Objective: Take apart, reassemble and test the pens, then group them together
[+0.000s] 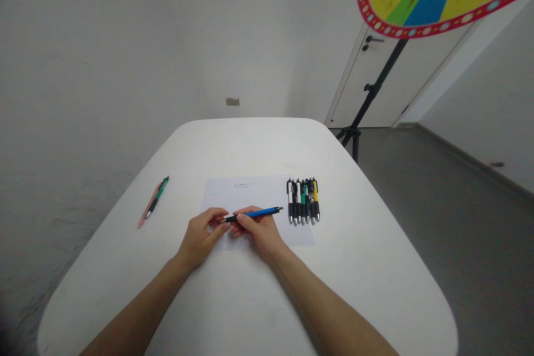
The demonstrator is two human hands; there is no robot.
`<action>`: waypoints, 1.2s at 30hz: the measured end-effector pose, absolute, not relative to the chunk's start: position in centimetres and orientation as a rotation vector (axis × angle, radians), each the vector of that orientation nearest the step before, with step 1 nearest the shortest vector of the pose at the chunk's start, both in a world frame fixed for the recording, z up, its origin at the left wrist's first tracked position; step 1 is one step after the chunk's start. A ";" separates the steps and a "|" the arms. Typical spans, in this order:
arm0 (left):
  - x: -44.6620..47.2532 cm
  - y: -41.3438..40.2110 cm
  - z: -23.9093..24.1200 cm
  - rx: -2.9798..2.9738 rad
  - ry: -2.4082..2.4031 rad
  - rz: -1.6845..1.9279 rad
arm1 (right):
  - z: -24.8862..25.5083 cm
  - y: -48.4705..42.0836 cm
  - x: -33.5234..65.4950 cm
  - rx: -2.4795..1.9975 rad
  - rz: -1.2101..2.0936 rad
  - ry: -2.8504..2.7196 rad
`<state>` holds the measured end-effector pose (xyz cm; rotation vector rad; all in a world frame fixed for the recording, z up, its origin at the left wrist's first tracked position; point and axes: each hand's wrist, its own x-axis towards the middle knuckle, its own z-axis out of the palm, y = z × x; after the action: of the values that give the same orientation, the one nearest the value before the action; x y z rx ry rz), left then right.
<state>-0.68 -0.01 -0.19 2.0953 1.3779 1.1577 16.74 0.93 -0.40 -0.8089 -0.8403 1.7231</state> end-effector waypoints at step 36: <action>-0.6 0.0 0.4 2.193 1.374 1.102 | -0.4 1.0 16.8 -0.801 1.732 -0.801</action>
<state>-0.63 -0.02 0.45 2.1926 1.3742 1.1021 16.83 1.04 -0.35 -0.8013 -0.8015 1.7322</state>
